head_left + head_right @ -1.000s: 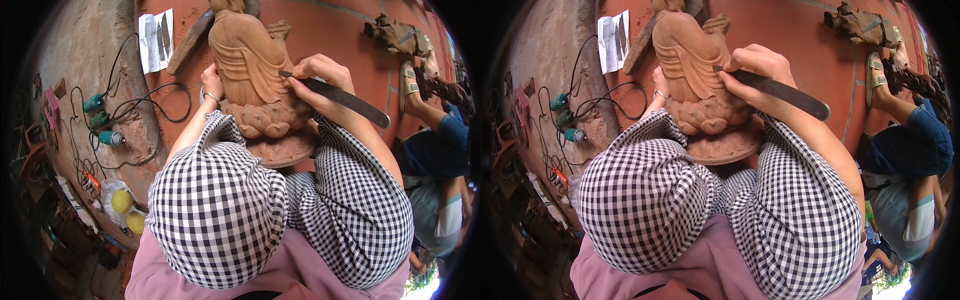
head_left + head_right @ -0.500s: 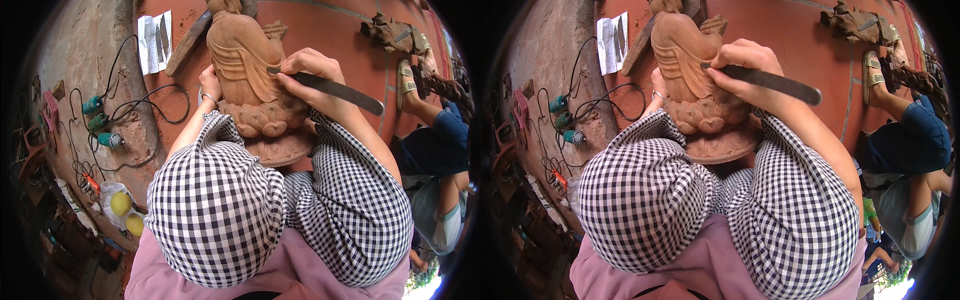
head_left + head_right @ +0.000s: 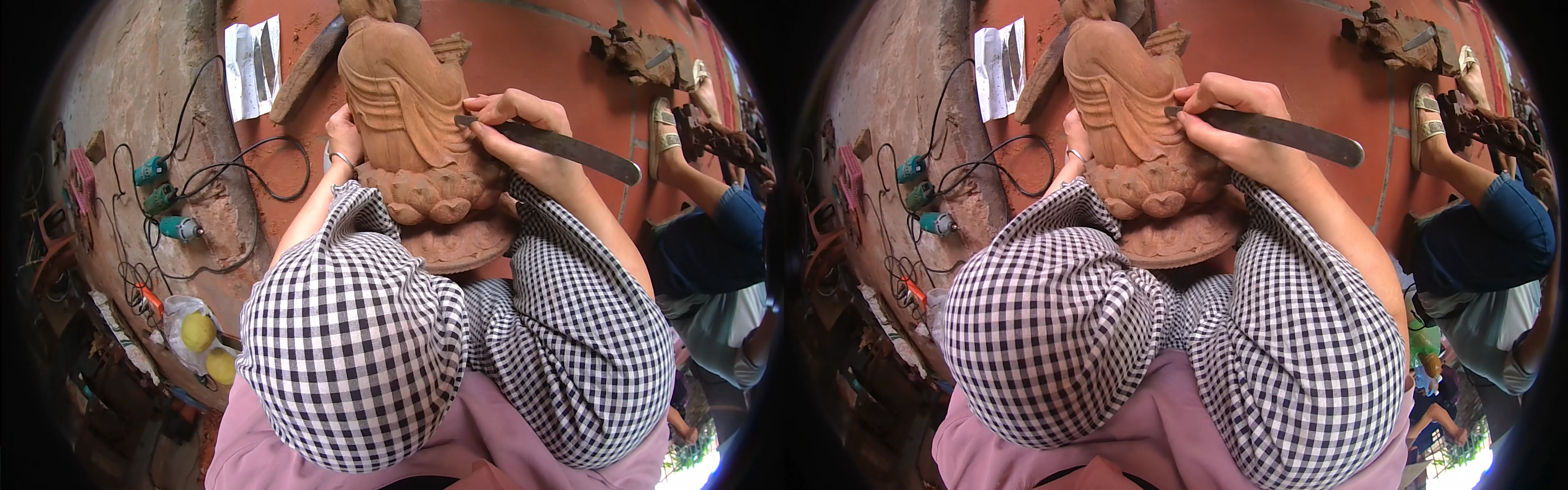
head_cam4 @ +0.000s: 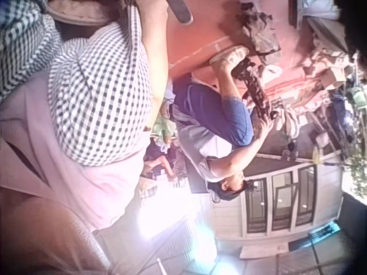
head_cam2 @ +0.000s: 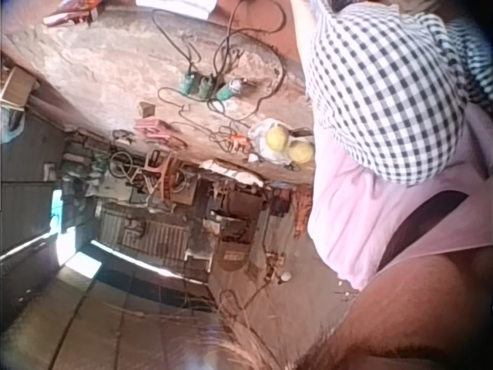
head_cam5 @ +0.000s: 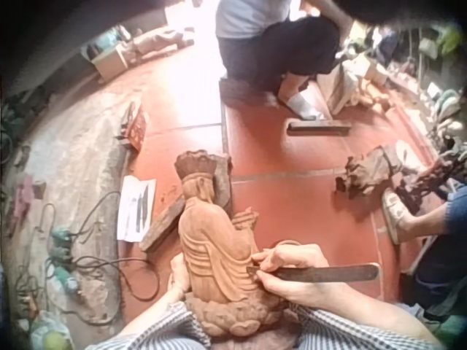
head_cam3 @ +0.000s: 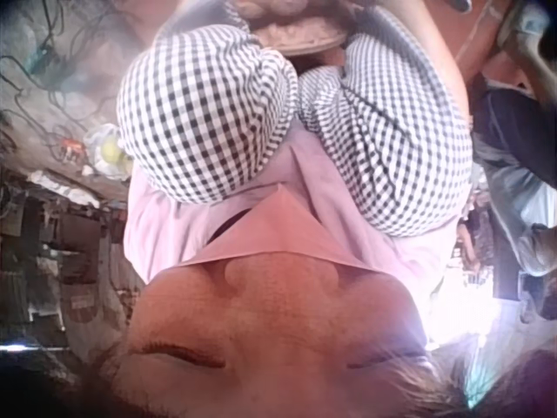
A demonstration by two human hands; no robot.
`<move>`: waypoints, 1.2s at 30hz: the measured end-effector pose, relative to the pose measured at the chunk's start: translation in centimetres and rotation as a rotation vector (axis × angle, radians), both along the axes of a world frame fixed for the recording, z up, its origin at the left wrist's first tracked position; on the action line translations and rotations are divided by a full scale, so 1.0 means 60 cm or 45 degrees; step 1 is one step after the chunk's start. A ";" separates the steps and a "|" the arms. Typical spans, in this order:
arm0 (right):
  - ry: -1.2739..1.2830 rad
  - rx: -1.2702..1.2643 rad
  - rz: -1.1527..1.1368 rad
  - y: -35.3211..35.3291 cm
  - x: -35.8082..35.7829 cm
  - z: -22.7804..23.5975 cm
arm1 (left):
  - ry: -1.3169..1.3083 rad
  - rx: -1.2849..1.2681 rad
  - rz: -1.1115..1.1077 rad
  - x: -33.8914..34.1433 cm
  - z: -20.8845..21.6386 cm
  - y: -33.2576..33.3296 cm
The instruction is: The person carves a clay sculpture of a seated figure using a metal tool and sandpaper. They refine the folds of the garment and smooth the surface while seated on the floor in a workshop.
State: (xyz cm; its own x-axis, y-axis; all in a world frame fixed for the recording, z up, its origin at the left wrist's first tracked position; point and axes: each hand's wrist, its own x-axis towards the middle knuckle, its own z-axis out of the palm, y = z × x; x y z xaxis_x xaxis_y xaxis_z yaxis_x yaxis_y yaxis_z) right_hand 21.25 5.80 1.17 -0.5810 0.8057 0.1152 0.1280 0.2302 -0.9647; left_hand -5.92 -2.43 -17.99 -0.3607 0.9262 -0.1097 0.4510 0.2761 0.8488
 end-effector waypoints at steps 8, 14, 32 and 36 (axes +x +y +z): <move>0.010 -0.038 0.003 0.002 0.003 -0.006 | -0.050 0.015 0.029 0.004 0.008 0.000; -0.056 -0.021 -0.013 0.001 -0.015 0.003 | 0.034 0.012 0.003 -0.003 -0.006 -0.001; 0.026 -0.548 -0.316 -0.003 0.020 -0.005 | -0.527 -0.044 0.148 -0.022 -0.074 -0.015; 0.054 -0.528 -0.339 -0.012 0.017 0.003 | -0.631 -0.032 0.189 -0.026 -0.099 -0.018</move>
